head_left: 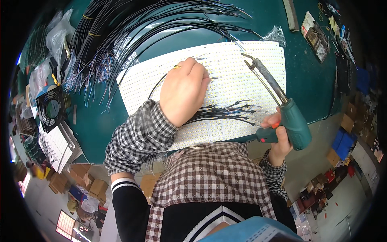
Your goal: The person uses a soldering iron to attach black wires to a large, illuminated LED panel. They hold the wires with one hand and apply the soldering iron with the other, working methodically across the surface of the panel.
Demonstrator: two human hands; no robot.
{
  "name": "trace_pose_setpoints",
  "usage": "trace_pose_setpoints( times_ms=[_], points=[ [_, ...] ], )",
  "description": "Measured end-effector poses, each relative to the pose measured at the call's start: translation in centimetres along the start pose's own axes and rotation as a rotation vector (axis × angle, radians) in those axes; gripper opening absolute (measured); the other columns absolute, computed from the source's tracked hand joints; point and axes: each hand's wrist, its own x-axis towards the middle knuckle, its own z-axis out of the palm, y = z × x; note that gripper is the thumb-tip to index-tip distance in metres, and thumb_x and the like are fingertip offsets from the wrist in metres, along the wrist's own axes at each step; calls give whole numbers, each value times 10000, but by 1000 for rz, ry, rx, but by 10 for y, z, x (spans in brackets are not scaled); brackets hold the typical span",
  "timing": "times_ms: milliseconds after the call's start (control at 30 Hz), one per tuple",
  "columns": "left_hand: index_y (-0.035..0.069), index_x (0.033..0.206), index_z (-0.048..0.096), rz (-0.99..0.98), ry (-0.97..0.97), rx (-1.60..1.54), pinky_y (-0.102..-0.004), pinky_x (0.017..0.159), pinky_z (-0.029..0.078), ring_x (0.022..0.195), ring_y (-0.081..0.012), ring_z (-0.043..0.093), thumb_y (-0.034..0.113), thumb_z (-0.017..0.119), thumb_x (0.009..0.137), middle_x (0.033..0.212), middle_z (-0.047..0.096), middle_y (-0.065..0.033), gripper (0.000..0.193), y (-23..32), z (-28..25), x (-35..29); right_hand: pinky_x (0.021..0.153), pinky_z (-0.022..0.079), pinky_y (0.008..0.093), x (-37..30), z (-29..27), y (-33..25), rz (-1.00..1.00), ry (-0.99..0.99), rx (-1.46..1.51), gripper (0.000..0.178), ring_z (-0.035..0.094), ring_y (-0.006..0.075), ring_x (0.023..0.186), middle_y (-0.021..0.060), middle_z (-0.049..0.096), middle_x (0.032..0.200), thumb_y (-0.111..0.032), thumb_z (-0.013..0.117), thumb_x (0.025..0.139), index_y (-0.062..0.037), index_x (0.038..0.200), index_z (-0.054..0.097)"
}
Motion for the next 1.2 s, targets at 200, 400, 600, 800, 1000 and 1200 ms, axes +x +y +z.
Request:
trace_pose_setpoints(
  times_ms=[200, 400, 600, 800, 1000, 1200],
  points=[
    [0, 924, 629, -135, 77, -77, -377, 696, 562, 794, -326, 699, 29, 724, 909, 930, 678, -147, 101, 6, -7, -3, 752, 593, 401, 3, -1, 2, 27, -3, -19, 535, 680, 253, 795, 144, 676, 971, -285, 648, 981, 129, 1314, 583],
    [-2, 955, 648, -183, 42, -25, -361, 684, 571, 762, -263, 711, 47, 728, 907, 914, 687, -133, 106, -9, -11, 7, 761, 597, 399, 4, 3, -4, 90, -42, -58, 563, 681, 249, 786, 144, 681, 980, -308, 650, 969, 128, 1318, 577],
    [2, 959, 661, -205, 54, -136, -340, 650, 546, 739, -223, 679, 42, 731, 889, 867, 647, -104, 106, -10, -7, 9, 764, 598, 398, 4, 1, -3, 104, -60, -91, 575, 684, 253, 791, 152, 686, 999, -312, 650, 966, 133, 1322, 572],
    [46, 882, 632, -203, 92, -247, -407, 637, 540, 719, -319, 660, 27, 713, 850, 862, 620, -117, 89, -10, 1, 11, 771, 601, 405, 5, 6, -8, 168, -54, -109, 607, 709, 276, 852, 178, 705, 1048, -353, 675, 960, 119, 1330, 578],
    [50, 864, 625, -190, 105, -263, -413, 622, 532, 696, -324, 648, 18, 717, 831, 842, 612, -114, 103, -12, 3, 12, 820, 580, 411, 3, 9, -12, 247, -90, -111, 578, 707, 279, 915, 163, 717, 1016, -380, 695, 954, 97, 1272, 620],
    [49, 853, 613, -142, 120, -231, -423, 601, 520, 685, -340, 642, 13, 724, 819, 832, 608, -123, 122, -15, 5, 12, 808, 603, 341, -4, 6, 6, 181, -126, -116, 468, 737, 192, 850, 126, 764, 956, -39, 857, 809, 68, 1221, 665]
  ],
)
